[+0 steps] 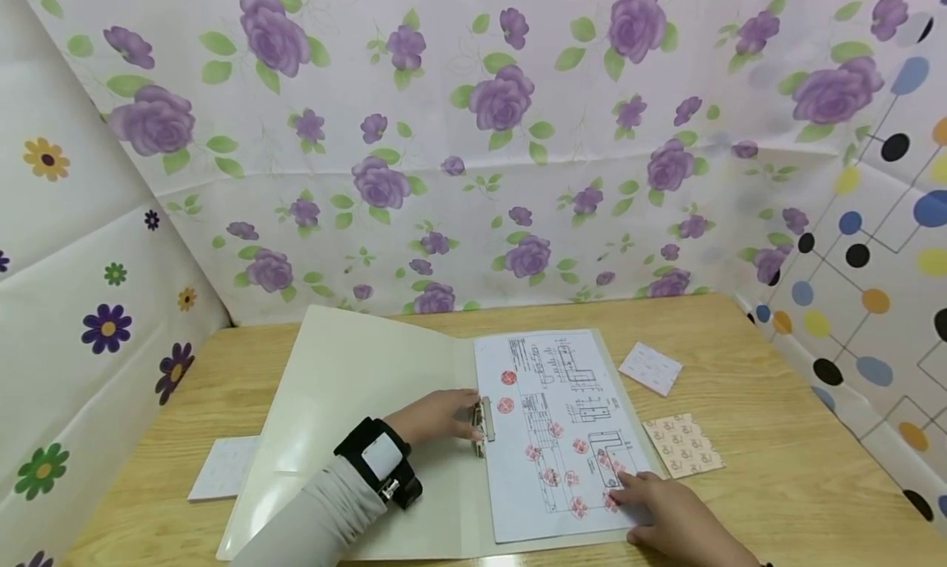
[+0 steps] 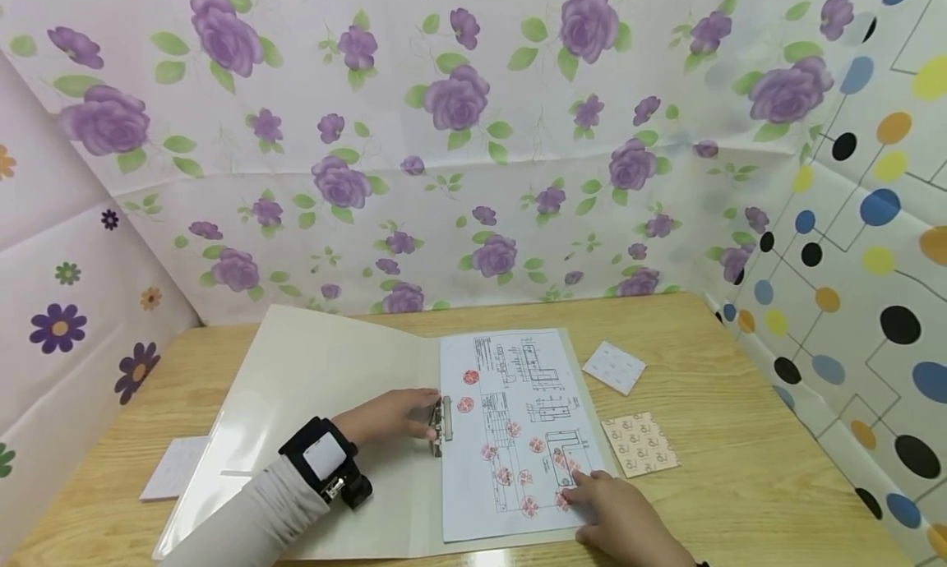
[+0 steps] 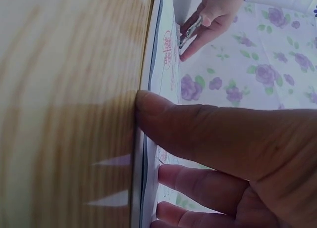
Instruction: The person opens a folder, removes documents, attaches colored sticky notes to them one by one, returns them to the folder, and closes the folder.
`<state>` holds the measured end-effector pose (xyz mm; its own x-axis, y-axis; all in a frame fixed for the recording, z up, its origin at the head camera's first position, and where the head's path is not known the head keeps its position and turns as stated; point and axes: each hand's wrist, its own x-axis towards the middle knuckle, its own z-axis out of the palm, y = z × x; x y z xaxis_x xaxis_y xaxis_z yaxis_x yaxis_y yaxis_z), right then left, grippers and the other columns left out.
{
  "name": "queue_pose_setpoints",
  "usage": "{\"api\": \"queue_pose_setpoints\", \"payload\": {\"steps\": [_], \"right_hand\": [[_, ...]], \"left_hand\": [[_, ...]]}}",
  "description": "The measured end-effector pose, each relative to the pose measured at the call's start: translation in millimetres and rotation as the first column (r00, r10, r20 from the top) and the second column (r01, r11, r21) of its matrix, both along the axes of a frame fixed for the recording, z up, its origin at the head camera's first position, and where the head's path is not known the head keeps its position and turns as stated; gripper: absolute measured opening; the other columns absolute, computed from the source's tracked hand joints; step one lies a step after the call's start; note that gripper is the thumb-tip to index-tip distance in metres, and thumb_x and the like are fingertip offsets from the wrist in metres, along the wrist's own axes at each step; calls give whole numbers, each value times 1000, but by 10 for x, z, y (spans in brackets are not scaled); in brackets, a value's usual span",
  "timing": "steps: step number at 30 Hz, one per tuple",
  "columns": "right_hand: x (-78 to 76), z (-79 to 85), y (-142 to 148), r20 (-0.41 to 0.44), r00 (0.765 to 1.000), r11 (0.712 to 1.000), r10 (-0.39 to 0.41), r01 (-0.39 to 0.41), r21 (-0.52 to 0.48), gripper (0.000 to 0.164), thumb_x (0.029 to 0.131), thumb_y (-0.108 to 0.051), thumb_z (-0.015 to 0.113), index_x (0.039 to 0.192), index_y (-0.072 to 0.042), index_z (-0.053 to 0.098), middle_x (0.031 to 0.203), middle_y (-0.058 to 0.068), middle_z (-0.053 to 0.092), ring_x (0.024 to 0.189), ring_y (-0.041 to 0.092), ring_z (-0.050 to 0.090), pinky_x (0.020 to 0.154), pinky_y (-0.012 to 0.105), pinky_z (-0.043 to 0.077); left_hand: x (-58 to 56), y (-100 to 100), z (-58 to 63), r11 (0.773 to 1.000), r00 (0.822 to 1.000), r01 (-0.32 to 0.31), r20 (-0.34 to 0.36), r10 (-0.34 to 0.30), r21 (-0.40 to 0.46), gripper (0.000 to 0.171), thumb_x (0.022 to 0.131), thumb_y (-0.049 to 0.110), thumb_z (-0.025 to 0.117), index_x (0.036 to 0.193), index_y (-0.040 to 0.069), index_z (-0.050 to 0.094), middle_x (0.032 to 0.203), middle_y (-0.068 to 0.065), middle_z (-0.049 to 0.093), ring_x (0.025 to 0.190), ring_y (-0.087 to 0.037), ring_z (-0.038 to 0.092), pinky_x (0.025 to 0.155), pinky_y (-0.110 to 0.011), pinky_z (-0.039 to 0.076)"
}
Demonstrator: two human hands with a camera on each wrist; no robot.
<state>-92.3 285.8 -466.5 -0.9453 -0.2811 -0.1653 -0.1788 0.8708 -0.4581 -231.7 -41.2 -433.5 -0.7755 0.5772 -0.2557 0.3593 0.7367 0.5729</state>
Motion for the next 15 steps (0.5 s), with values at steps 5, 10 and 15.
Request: {"api": "queue_pose_setpoints", "payload": {"steps": [5, 10, 15], "right_hand": [[0, 11, 4, 5, 1000, 1000, 10, -10, -3, 48, 74, -17, 88, 117, -3, 76, 136, 25, 64, 123, 54, 59, 100, 66, 48], [-1, 7, 10, 7, 1000, 1000, 14, -14, -5, 48, 74, -18, 88, 118, -4, 75, 137, 25, 64, 124, 54, 58, 101, 66, 47], [5, -4, 19, -4, 1000, 1000, 15, -15, -11, 48, 73, -17, 88, 118, -4, 76, 136, 25, 64, 124, 54, 59, 100, 65, 47]], "left_hand": [[17, 5, 43, 1000, 999, 6, -43, -6, 8, 58, 89, 20, 77, 137, -8, 58, 143, -24, 59, 139, -42, 51, 119, -52, 38], [24, 1, 86, 1000, 999, -2, -53, 1, -10, 55, 91, 22, 76, 134, -8, 61, 141, -24, 60, 137, -42, 53, 117, -52, 40], [25, -6, 124, 1000, 997, 28, -75, -28, 1, 43, 93, 21, 74, 129, -2, 68, 135, -20, 67, 132, -38, 58, 114, -51, 44]]}}
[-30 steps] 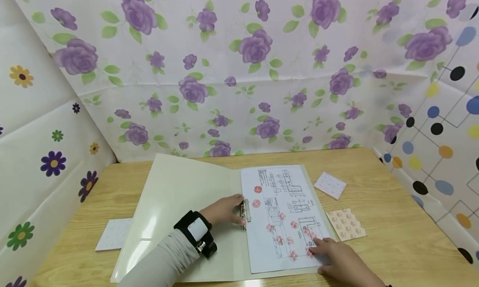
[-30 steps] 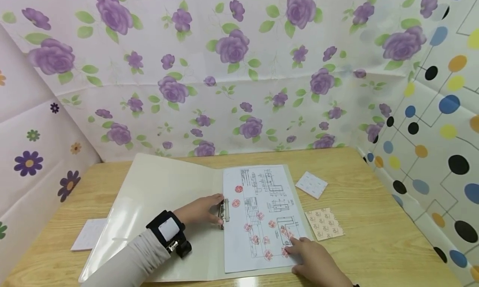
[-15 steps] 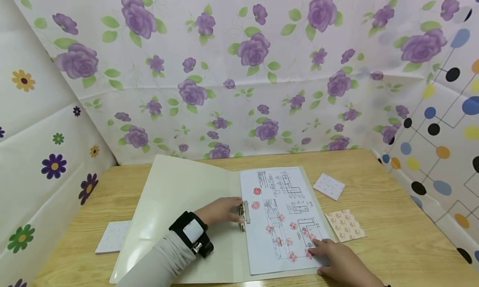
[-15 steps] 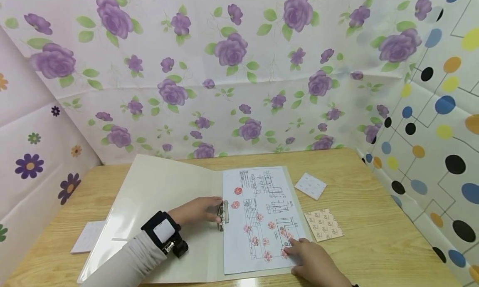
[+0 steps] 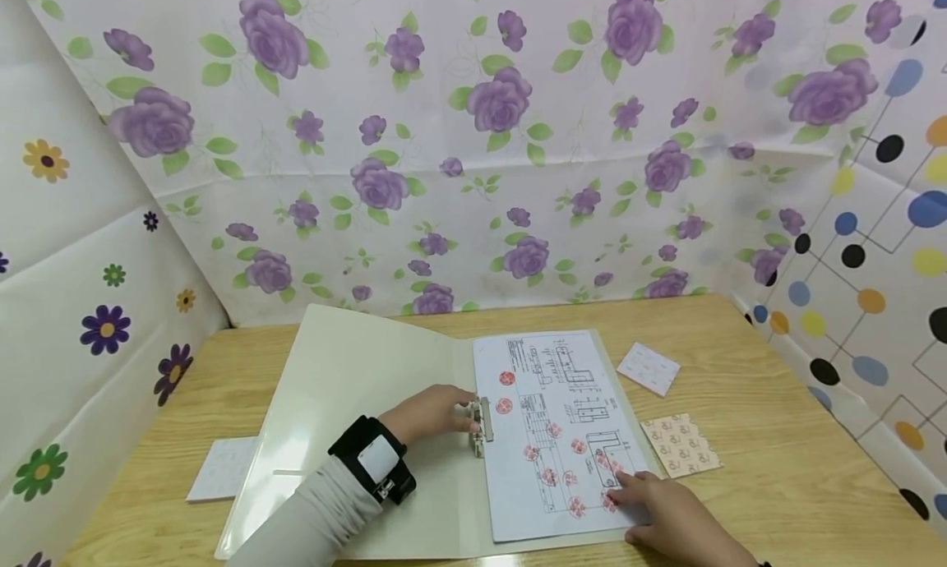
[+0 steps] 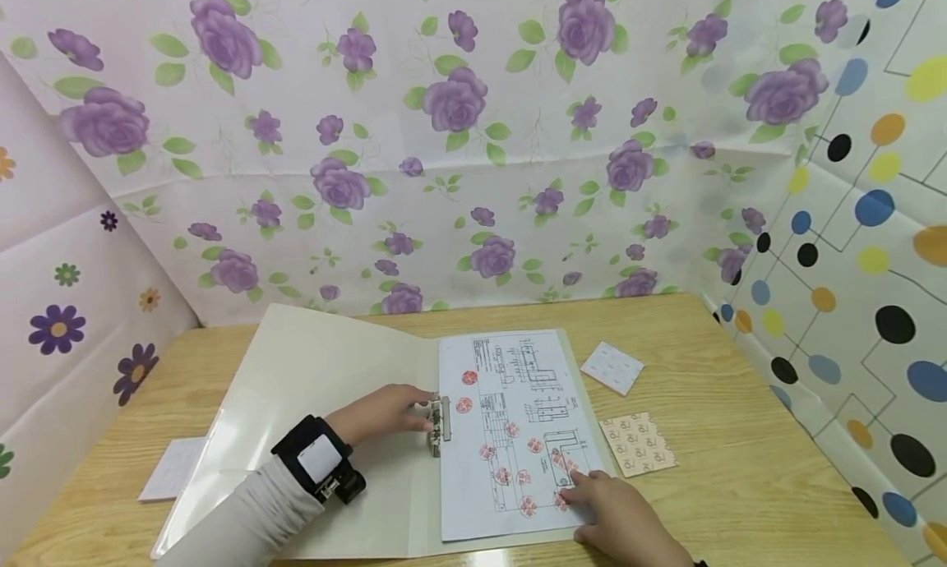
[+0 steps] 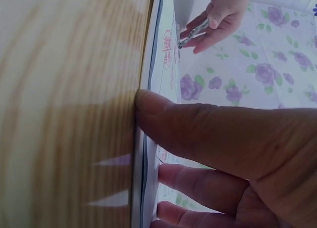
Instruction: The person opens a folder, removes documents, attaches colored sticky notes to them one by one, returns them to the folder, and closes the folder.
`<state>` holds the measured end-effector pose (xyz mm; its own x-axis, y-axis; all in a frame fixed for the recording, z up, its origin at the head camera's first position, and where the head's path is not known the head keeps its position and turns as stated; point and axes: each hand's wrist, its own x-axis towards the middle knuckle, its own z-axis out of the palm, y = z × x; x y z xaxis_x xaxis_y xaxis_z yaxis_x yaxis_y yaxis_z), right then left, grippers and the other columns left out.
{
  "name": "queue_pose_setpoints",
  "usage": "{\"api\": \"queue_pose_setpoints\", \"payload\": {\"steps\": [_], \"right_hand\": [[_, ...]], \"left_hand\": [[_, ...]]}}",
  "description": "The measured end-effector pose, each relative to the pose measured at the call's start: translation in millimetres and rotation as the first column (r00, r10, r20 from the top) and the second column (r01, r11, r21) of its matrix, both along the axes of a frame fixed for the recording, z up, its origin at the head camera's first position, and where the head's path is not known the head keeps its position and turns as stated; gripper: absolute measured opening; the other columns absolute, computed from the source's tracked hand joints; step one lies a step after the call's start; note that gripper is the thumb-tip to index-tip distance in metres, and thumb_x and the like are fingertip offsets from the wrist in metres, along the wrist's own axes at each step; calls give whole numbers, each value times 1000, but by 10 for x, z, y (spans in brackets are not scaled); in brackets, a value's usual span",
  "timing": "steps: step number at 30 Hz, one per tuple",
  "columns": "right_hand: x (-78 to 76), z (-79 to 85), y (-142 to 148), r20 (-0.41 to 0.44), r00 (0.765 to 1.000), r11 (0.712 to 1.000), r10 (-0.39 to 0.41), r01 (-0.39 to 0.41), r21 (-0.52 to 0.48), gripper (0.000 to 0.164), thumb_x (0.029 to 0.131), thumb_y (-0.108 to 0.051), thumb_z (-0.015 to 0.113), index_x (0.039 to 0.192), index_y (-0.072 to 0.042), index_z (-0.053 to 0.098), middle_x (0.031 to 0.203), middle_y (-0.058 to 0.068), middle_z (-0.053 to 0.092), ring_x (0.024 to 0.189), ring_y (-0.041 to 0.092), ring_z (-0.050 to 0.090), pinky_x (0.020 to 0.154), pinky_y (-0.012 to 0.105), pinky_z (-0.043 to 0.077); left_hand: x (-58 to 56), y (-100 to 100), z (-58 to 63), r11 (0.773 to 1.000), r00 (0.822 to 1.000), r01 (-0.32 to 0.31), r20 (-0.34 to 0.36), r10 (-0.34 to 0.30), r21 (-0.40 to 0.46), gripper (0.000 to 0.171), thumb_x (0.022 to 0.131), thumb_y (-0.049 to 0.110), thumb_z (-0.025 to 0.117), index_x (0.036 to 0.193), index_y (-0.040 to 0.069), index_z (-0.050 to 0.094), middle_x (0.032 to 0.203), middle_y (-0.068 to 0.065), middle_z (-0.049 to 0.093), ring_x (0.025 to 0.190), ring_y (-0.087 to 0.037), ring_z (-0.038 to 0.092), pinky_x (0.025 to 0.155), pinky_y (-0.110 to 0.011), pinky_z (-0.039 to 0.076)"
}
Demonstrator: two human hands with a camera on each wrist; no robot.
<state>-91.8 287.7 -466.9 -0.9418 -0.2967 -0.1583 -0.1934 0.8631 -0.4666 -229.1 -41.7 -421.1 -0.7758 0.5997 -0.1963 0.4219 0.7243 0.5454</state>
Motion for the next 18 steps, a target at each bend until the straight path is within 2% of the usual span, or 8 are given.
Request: {"api": "queue_pose_setpoints", "payload": {"steps": [6, 9, 12, 15, 18], "right_hand": [[0, -15, 0, -3, 1000, 1000, -15, 15, 3, 48, 73, -18, 89, 118, -5, 76, 135, 25, 65, 122, 53, 60, 100, 64, 48], [3, -19, -1, -4, 1000, 1000, -14, 14, 3, 48, 73, -18, 89, 117, -4, 76, 135, 25, 65, 122, 53, 60, 99, 64, 49], [1, -13, -3, 2, 1000, 1000, -16, 16, 1, 48, 73, -19, 89, 118, -4, 76, 136, 25, 64, 122, 53, 60, 99, 64, 49], [-1, 0, -10, 15, 999, 1000, -29, 29, -3, 48, 74, -19, 89, 118, -5, 76, 137, 24, 64, 124, 53, 59, 100, 64, 48], [2, 11, -17, 23, 999, 999, -37, 38, -6, 48, 74, -18, 88, 119, -5, 76, 137, 24, 64, 125, 53, 58, 101, 65, 47]], "left_hand": [[25, 7, 53, 1000, 1000, 7, -10, -7, -11, 38, 95, 21, 71, 127, 1, 69, 125, -18, 71, 120, -36, 64, 106, -51, 50], [35, 7, 79, 999, 998, 23, -50, -25, -32, 35, 95, 20, 71, 123, 1, 71, 116, -16, 73, 110, -32, 67, 99, -48, 53], [31, 5, 107, 997, 992, 60, -104, -65, -46, 26, 94, 19, 71, 113, 2, 73, 104, -12, 74, 96, -24, 66, 88, -40, 55], [22, 7, 127, 995, 984, 90, -151, -96, -45, 17, 94, 18, 72, 102, 3, 74, 93, -7, 72, 82, -15, 60, 76, -30, 51], [23, 7, 143, 994, 975, 99, -196, -106, -45, 16, 93, 17, 73, 99, 3, 74, 88, -6, 72, 77, -11, 57, 72, -26, 48]]}}
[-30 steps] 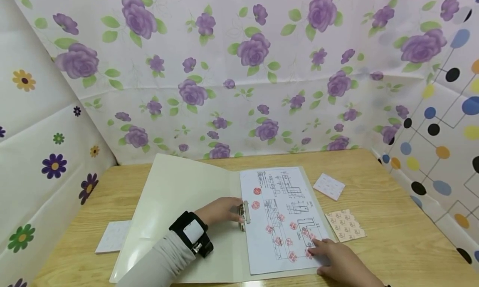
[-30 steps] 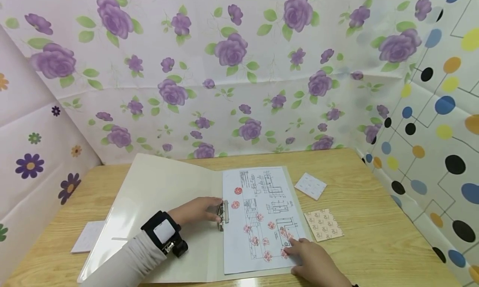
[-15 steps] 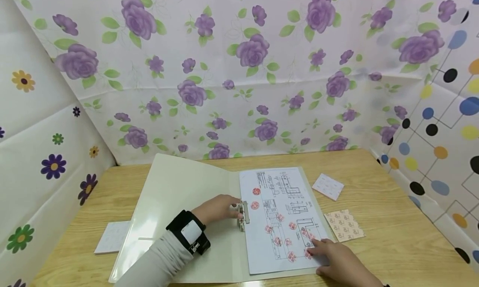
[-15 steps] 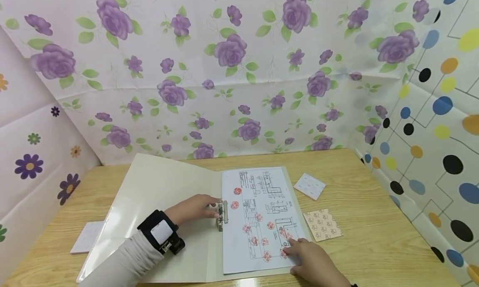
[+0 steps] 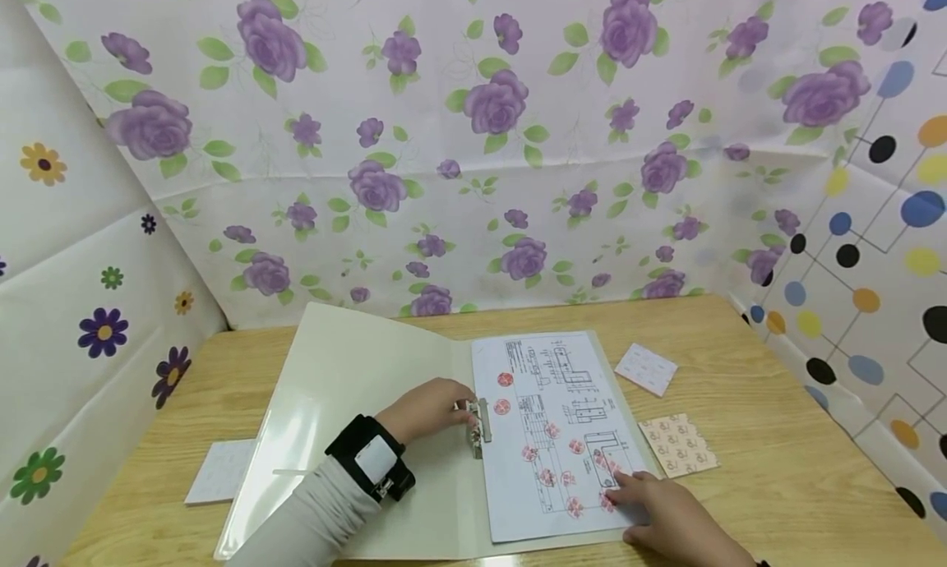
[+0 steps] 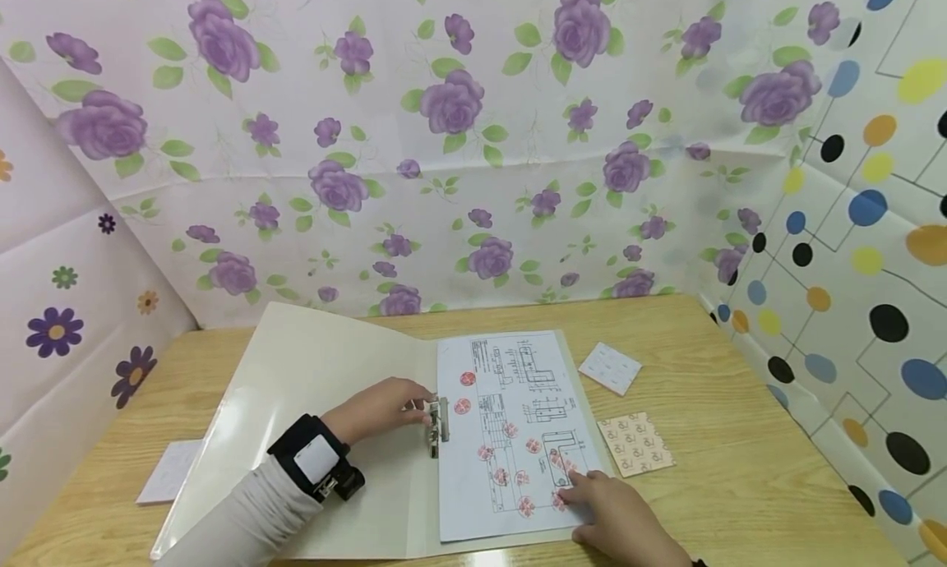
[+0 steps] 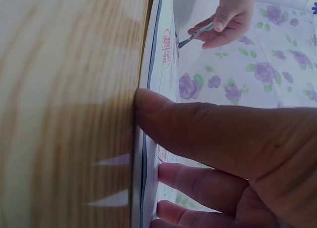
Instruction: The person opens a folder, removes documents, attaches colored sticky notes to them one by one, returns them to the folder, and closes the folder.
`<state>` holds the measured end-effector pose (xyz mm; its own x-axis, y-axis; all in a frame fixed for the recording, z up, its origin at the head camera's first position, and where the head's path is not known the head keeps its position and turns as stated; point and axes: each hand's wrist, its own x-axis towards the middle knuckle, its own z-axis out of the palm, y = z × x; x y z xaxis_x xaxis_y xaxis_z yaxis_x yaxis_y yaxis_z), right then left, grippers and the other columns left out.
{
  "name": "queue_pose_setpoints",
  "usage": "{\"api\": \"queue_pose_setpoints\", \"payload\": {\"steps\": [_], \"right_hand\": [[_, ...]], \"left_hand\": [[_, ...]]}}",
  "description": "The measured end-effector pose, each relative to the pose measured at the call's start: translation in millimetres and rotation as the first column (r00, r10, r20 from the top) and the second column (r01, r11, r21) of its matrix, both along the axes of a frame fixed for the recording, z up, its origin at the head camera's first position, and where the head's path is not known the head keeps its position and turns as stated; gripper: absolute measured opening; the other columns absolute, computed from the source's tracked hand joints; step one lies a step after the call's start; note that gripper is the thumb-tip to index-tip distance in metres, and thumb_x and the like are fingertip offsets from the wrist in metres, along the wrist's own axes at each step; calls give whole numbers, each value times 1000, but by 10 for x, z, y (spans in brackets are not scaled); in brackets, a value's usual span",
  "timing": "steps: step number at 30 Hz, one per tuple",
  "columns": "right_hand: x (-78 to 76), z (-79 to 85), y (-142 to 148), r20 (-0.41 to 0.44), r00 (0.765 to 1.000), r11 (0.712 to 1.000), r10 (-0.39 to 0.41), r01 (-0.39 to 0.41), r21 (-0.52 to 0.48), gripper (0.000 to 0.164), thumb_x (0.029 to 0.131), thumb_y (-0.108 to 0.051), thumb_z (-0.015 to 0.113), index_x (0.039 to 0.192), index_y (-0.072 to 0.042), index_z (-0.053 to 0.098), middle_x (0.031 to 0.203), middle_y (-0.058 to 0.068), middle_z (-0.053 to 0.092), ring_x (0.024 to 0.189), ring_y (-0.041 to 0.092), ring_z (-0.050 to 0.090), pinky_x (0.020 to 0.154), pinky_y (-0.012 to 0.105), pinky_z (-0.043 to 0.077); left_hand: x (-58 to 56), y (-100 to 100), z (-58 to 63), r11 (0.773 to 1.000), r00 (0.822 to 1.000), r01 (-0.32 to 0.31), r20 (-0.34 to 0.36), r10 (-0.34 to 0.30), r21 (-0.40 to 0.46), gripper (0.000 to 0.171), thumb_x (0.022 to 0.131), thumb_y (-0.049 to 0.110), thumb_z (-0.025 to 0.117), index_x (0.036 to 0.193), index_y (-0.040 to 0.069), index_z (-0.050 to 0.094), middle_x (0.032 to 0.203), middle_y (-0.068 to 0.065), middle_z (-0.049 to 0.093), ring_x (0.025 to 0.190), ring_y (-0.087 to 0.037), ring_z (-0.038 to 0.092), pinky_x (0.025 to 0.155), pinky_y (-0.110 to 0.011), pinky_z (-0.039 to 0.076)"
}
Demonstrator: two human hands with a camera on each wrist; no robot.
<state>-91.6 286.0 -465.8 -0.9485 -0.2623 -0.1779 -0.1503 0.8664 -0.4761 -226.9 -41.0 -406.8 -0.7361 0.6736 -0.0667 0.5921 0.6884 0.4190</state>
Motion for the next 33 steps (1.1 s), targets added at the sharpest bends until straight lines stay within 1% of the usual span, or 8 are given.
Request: {"api": "queue_pose_setpoints", "payload": {"steps": [3, 6, 10, 13, 17, 22, 27, 33], "right_hand": [[1, 7, -1, 6, 1000, 1000, -6, 6, -2, 48, 75, -18, 88, 119, -5, 75, 138, 24, 64, 125, 53, 58, 102, 65, 47], [-2, 10, 12, 0, 1000, 1000, 9, -9, -6, 48, 75, -18, 88, 119, -5, 75, 137, 24, 64, 125, 54, 58, 102, 65, 47], [-8, 11, 22, -4, 1000, 1000, 21, -21, -10, 47, 75, -17, 88, 119, -6, 76, 138, 25, 63, 126, 54, 57, 101, 65, 46], [-11, 9, 22, -1, 1000, 1000, 18, -18, -12, 47, 75, -18, 88, 119, -6, 76, 138, 24, 63, 126, 54, 57, 102, 65, 46], [-13, 7, 21, -2, 1000, 1000, 16, -16, -10, 48, 75, -19, 88, 119, -6, 76, 138, 24, 63, 126, 53, 57, 102, 65, 46], [-6, 9, 28, -23, 999, 999, 36, -36, -2, 46, 75, -19, 88, 118, -6, 76, 138, 24, 63, 125, 53, 58, 100, 65, 47], [-11, 6, 35, -44, 997, 998, 62, -62, 4, 47, 75, -19, 88, 118, -6, 76, 136, 26, 64, 122, 52, 60, 97, 64, 49], [-7, 6, 29, -20, 998, 999, 52, -52, -10, 48, 74, -18, 88, 119, -5, 75, 137, 27, 63, 122, 54, 59, 98, 66, 48]], "left_hand": [[1, 7, 12, 1000, 999, -6, -36, 6, 11, 15, 92, 15, 73, 98, 1, 75, 90, -7, 74, 76, -11, 59, 71, -25, 49], [-11, 26, 16, 1000, 997, -5, -75, 7, 22, 12, 94, 13, 72, 96, 1, 76, 91, -7, 76, 77, -12, 62, 72, -26, 52], [-24, 66, 17, 999, 993, -12, -117, 17, 40, 12, 96, 11, 70, 90, 2, 76, 85, -6, 75, 74, -13, 62, 70, -27, 51], [-28, 95, 17, 998, 987, -31, -159, 38, 48, 12, 95, 11, 70, 88, 4, 76, 83, -5, 74, 72, -13, 61, 67, -27, 50], [-43, 125, 9, 996, 972, -73, -221, 85, 59, 11, 94, 13, 72, 86, 6, 74, 82, -4, 74, 71, -12, 60, 64, -27, 49], [-93, 147, -26, 984, 948, -156, -267, 172, 80, 15, 95, 15, 71, 82, 8, 73, 77, -2, 71, 66, -10, 53, 60, -26, 43], [-132, 135, -78, 969, 920, -220, -305, 244, 112, 16, 94, 15, 72, 80, 9, 73, 76, -3, 70, 66, -12, 59, 60, -26, 46], [-166, 131, -136, 946, 898, -279, -305, 317, 164, 13, 95, 14, 71, 83, 7, 74, 79, -6, 73, 70, -18, 67, 62, -30, 53]]}}
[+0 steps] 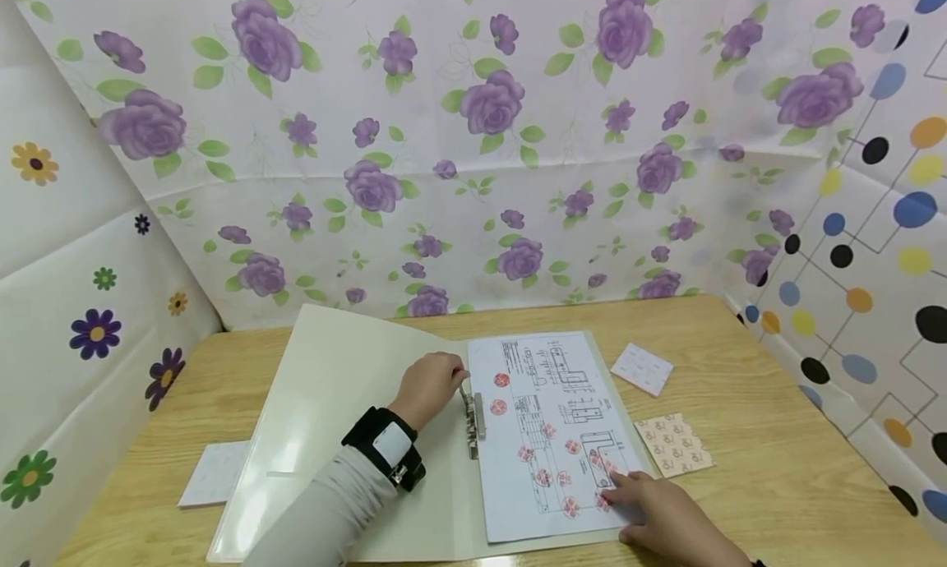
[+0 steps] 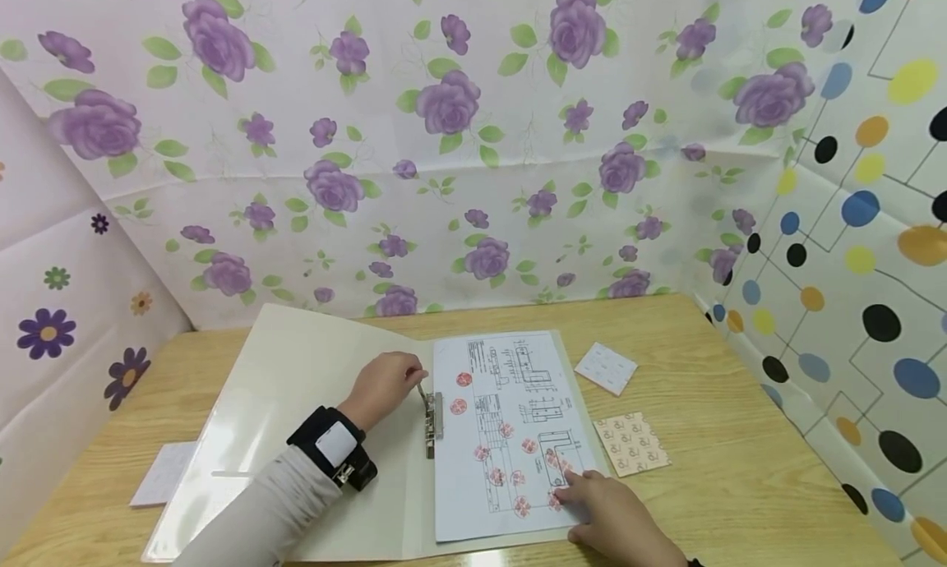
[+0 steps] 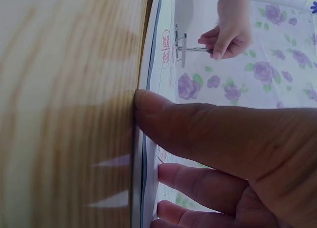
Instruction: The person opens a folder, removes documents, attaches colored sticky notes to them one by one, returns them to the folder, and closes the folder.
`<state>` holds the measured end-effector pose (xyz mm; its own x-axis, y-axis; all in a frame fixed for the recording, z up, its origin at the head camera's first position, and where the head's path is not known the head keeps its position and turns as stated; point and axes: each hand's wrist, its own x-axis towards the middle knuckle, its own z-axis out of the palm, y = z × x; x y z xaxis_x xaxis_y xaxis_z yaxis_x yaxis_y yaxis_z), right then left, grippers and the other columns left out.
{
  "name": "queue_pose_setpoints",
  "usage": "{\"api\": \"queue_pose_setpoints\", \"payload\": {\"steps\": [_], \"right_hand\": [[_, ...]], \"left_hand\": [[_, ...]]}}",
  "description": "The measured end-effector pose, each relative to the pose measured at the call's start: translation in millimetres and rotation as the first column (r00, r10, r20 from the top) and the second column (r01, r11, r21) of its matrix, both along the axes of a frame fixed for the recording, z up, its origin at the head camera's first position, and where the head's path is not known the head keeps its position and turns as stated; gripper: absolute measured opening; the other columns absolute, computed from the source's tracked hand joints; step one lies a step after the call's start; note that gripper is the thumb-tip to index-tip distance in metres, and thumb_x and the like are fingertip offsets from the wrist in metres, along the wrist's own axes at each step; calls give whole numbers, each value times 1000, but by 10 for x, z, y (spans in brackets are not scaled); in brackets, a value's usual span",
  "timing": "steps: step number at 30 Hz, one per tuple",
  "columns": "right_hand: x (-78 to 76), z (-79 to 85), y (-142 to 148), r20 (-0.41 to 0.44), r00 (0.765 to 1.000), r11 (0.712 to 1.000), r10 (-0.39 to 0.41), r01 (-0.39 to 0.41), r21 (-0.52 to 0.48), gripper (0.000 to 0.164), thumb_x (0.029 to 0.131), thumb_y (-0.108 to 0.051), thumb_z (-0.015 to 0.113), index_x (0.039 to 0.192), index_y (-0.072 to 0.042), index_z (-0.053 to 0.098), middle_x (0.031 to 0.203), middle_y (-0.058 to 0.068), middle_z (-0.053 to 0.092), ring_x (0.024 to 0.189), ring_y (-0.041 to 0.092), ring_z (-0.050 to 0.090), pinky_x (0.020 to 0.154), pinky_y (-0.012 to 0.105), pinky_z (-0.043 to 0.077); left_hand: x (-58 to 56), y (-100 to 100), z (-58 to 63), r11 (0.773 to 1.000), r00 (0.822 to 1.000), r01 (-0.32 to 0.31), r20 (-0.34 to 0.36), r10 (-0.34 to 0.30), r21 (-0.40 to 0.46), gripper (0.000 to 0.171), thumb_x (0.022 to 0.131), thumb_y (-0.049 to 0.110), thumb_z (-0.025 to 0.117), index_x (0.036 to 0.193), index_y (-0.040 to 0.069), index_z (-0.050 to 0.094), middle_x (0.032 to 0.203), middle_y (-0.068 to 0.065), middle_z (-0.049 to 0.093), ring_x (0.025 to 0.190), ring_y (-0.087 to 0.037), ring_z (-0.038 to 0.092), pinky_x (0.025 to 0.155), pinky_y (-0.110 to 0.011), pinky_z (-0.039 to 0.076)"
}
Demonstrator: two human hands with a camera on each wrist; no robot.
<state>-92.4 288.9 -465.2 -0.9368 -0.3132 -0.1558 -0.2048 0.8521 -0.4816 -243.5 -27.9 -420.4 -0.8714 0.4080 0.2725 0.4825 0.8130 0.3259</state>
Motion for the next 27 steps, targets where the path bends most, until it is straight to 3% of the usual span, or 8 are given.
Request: {"api": "queue_pose_setpoints", "payload": {"steps": [10, 18, 27], "right_hand": [[14, -23, 0, 1, 1000, 1000, -4, 4, -9, 49, 74, -17, 88, 119, -3, 75, 137, 26, 63, 123, 55, 59, 98, 67, 47], [11, -19, 9, 3, 1000, 1000, -4, 4, -10, 49, 74, -17, 88, 119, -4, 75, 137, 26, 63, 123, 55, 58, 99, 67, 47], [11, -20, 9, -3, 1000, 1000, 8, -8, -6, 48, 74, -17, 87, 119, -3, 75, 137, 26, 63, 123, 55, 58, 98, 67, 47]], "left_hand": [[-73, 34, -103, 985, 993, -118, 27, 116, 125, 16, 92, 15, 74, 80, 5, 69, 71, -6, 70, 61, -15, 61, 57, -25, 46], [-120, 88, -118, 981, 988, -150, 50, 145, 125, 20, 92, 15, 74, 75, 4, 71, 70, -7, 71, 61, -16, 62, 58, -27, 48], [-156, 163, -174, 985, 981, -146, 141, 133, 88, 13, 94, 8, 71, 90, -2, 79, 89, -14, 78, 79, -23, 72, 71, -33, 58]]}}
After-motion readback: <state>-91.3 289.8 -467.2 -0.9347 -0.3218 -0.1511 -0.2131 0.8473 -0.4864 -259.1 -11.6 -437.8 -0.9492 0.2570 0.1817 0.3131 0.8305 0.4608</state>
